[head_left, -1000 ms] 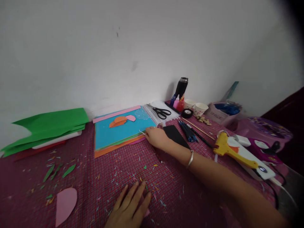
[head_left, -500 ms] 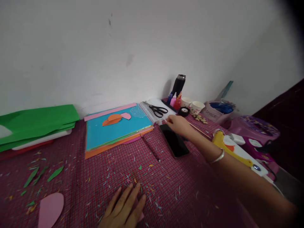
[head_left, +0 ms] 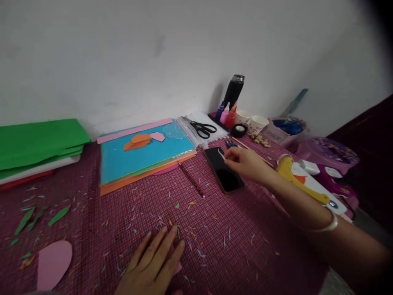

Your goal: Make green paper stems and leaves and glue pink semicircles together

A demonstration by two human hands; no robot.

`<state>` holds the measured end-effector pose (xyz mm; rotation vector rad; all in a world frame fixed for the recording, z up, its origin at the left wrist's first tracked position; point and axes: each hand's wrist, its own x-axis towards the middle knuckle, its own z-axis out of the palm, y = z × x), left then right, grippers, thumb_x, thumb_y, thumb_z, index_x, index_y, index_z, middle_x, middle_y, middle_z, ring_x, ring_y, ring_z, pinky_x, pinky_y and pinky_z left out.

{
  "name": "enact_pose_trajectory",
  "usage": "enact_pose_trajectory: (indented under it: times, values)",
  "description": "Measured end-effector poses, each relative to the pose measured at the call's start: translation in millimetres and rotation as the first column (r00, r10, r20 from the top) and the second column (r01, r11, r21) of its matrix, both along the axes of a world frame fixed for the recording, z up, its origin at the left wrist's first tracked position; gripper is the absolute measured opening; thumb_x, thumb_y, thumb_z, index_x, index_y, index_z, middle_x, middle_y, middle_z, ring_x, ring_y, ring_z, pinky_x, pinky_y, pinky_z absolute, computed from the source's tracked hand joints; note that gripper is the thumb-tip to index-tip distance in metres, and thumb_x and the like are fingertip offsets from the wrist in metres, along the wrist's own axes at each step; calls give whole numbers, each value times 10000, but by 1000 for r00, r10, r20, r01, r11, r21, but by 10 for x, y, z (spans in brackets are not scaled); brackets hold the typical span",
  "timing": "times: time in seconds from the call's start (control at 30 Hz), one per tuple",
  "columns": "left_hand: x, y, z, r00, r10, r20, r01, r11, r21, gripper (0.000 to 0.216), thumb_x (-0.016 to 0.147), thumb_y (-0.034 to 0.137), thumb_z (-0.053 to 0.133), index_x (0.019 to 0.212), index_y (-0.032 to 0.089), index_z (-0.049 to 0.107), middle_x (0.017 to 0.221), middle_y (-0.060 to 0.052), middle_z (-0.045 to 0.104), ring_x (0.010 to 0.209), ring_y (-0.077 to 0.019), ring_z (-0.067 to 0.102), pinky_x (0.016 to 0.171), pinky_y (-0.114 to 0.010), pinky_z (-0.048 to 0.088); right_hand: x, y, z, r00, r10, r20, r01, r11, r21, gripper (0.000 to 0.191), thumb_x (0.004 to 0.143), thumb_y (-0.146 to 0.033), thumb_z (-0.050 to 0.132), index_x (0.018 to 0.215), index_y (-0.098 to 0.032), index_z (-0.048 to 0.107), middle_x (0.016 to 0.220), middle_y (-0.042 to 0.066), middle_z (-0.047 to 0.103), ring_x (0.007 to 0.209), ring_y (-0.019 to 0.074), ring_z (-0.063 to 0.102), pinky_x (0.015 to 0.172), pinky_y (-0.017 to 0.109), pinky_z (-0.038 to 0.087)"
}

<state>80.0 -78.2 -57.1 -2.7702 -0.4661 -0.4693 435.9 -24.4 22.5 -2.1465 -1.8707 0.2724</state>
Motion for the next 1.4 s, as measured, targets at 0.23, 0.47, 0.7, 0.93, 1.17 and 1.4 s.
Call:
enact_pose_trajectory:
  times: [0.23,0.47,0.7,0.93,1.17,1.4]
  values:
    - [-46,-16,-102,998,14,56,-9,996,-87,531,855,393,470,1304,113,525,1364,-90,567,1281,-240,457,1067,-366,331,-118,-626,-78,999,50,-1,-50,997,-51,85,831,-210,508,766,-204,562,625,-17,617,542,123,551,517,244,339]
    - [-63,-14,-101,998,-14,56,19,996,-84,462,856,372,488,1256,158,579,1352,-88,574,1297,-243,443,1171,-387,160,222,-1062,-231,963,-24,270,61,990,-130,163,859,-194,456,704,-209,502,648,27,616,564,169,577,556,300,372]
    - [-51,-58,87,998,40,40,-37,998,-55,437,823,333,565,1236,194,603,1353,-97,566,1360,-300,347,1171,-490,107,-22,-983,-57,966,74,247,-73,997,-12,183,915,-275,442,842,-191,587,855,69,627,726,193,620,652,312,435]
    - [-56,-228,339,985,149,-84,-158,980,-117,497,842,396,570,1313,241,534,1206,-53,656,1111,-256,576,1155,-472,147,-737,-316,25,904,369,214,-373,927,-25,169,913,-278,460,912,-177,596,898,73,677,779,202,631,661,290,417]
    - [-204,-449,426,989,134,-58,-143,971,-194,371,882,377,530,1193,191,610,1130,-44,693,1087,-204,600,1165,-400,179,-1062,162,-201,892,367,265,-357,930,-88,374,820,-172,479,1184,-148,560,905,123,713,743,251,647,584,302,386]
    - [-194,-383,251,977,192,94,-154,937,-313,346,873,185,522,1215,179,572,1191,-73,650,1133,-211,578,1050,-408,416,-916,-125,40,702,279,-655,-402,914,-42,204,828,-178,407,894,-189,599,680,0,634,588,131,585,560,248,446]
